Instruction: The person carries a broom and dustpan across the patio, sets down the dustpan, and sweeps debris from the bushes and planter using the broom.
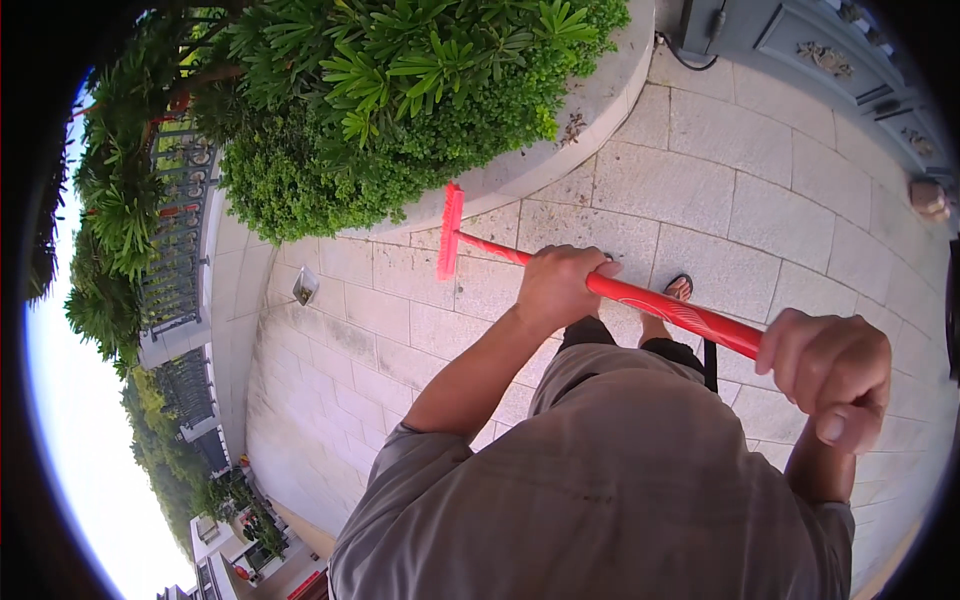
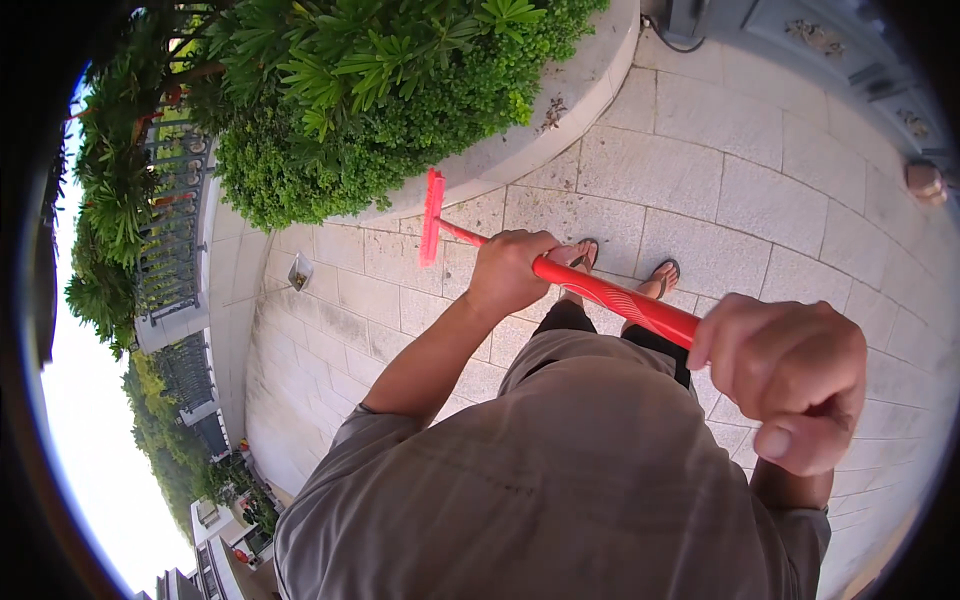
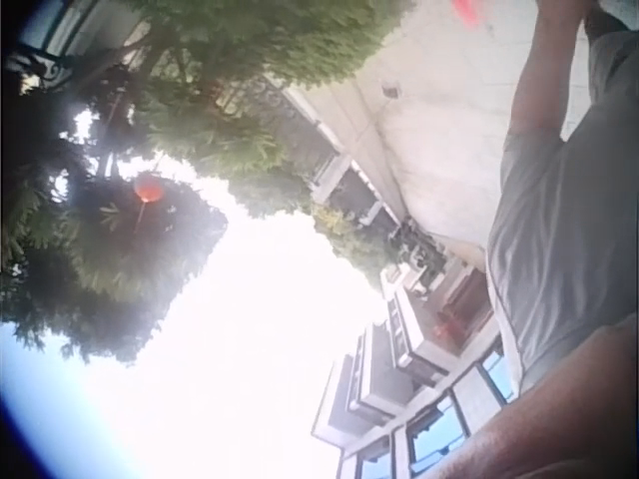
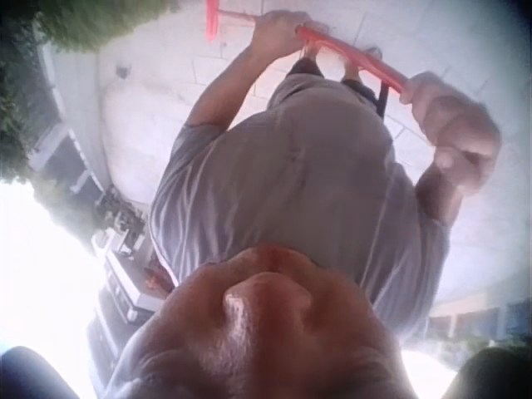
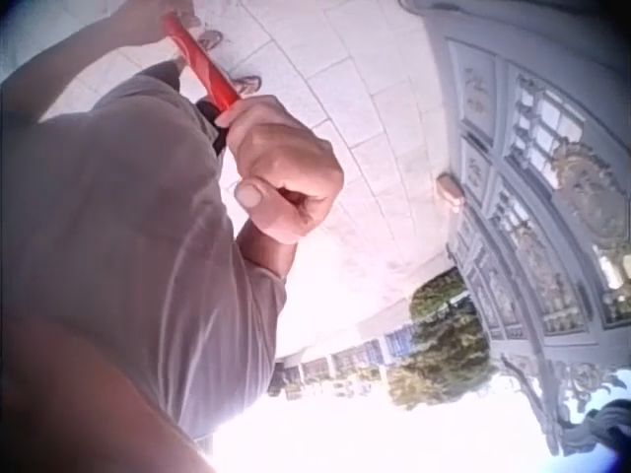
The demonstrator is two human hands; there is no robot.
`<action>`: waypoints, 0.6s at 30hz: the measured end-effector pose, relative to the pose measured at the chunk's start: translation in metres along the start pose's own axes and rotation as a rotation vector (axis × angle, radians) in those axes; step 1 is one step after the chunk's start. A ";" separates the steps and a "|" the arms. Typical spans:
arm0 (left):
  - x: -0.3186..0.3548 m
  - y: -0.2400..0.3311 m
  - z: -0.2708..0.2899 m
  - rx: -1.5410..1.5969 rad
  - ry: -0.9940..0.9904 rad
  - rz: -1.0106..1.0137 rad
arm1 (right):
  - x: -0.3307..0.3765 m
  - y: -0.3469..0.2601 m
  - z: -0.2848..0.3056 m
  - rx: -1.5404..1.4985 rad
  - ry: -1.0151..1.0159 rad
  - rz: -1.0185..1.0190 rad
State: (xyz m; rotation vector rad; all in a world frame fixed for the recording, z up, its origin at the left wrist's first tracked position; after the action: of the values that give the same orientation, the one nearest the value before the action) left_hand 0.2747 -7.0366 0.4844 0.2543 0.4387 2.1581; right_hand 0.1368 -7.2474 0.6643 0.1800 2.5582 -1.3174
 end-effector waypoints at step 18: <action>-0.191 0.005 -0.137 0.017 -0.276 -0.092 | 0.053 0.022 0.121 0.149 0.553 0.123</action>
State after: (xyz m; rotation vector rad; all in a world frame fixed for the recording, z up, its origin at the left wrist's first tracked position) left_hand 0.3355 -7.2245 0.3572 0.5242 0.3035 1.9937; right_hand 0.1112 -7.3340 0.5646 0.8218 2.8103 -1.5835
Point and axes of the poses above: each hand's wrist, its own x-axis away from the middle knuckle, its own z-axis out of the back of the hand, y = z × x, the point moved 6 cm from there along -x, towards the middle knuckle, and after that the axes turned 14 degrees about -x, right-handed, at the moved point
